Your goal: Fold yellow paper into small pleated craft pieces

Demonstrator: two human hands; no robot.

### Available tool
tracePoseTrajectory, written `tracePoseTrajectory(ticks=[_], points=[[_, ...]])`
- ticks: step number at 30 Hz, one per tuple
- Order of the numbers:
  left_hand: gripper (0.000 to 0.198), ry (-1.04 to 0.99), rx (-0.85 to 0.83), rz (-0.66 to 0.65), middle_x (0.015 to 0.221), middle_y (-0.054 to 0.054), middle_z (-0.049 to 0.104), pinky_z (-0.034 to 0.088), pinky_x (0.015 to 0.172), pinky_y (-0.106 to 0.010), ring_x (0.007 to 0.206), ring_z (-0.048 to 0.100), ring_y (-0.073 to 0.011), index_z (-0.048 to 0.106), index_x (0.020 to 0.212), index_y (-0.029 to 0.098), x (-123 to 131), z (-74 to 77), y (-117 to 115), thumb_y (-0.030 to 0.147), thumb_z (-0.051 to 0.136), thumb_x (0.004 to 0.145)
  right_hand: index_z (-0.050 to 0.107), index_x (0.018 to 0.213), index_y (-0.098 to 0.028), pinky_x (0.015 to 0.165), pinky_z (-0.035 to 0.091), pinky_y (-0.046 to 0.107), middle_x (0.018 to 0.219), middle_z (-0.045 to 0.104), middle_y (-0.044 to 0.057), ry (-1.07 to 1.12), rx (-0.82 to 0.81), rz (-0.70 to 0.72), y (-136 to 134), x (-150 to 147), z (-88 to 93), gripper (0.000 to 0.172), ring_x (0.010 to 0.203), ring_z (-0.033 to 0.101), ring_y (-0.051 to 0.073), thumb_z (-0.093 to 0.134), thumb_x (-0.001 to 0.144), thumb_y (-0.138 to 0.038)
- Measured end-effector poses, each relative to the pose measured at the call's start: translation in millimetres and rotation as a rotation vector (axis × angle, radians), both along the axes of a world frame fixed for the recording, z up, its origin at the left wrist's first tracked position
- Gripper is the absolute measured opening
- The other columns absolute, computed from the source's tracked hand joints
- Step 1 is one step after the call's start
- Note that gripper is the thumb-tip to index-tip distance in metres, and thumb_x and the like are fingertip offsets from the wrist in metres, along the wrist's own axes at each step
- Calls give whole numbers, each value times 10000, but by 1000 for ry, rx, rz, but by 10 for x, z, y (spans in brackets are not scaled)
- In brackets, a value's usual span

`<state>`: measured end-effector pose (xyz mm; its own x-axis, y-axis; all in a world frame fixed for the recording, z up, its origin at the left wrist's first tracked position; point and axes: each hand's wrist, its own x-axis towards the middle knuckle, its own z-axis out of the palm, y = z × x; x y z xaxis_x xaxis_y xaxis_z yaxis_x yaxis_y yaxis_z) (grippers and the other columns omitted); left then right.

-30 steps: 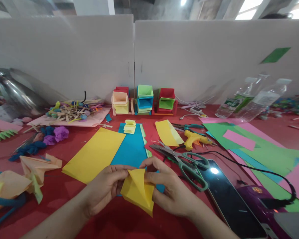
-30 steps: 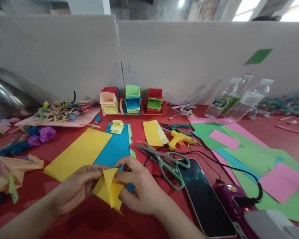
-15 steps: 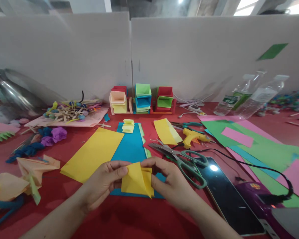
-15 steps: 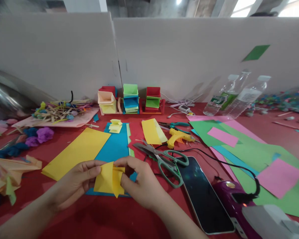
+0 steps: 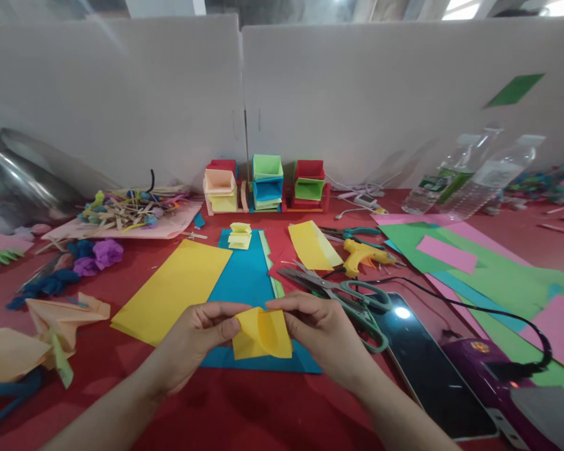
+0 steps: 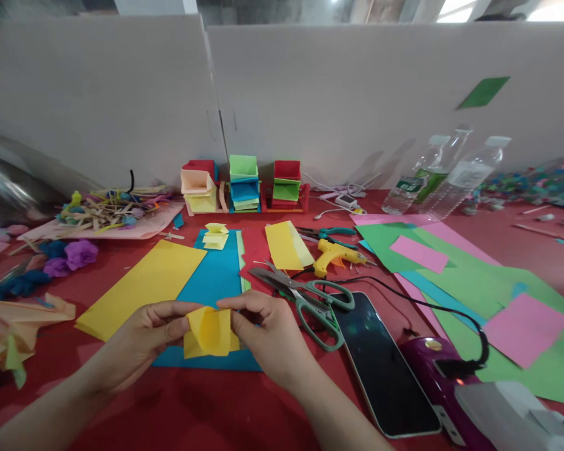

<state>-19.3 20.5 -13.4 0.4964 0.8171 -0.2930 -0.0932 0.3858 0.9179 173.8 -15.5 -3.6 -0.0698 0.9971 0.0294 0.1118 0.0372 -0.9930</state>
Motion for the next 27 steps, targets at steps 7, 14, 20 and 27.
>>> tracePoseTrajectory(ticks=[7, 14, 20, 27], points=[[327, -11, 58, -18, 785, -47, 701, 480, 680, -259, 685, 610, -149, 685, 950, 183, 14, 5, -24, 412, 642, 721, 708, 888, -207, 583, 456, 232, 802, 642, 30, -177, 178, -62, -32, -41, 68, 232, 701, 586, 129, 519, 762, -160], [257, 38, 130, -92, 781, -13, 701, 460, 654, -183, 689, 600, -108, 679, 942, 191, 22, -4, -45, 311, 675, 715, 675, 917, -193, 627, 471, 240, 788, 673, 17, -198, 175, -137, -51, -100, 56, 252, 712, 602, 135, 519, 730, -126], [246, 137, 227, -104, 807, 6, 697, 460, 661, -180, 744, 604, -125, 675, 967, 216, 14, -14, -72, 317, 640, 746, 634, 868, -159, 553, 437, 213, 736, 623, 15, 64, -31, -86, -46, -105, 17, 165, 663, 560, 116, 550, 751, -238], [232, 245, 309, -49, 742, 27, 678, 456, 611, -164, 679, 578, -108, 691, 933, 222, 1, -15, -77, 348, 620, 752, 658, 894, -181, 578, 431, 216, 729, 607, 1, 208, -90, -13, -35, -72, 57, 194, 630, 529, 94, 576, 769, -304]])
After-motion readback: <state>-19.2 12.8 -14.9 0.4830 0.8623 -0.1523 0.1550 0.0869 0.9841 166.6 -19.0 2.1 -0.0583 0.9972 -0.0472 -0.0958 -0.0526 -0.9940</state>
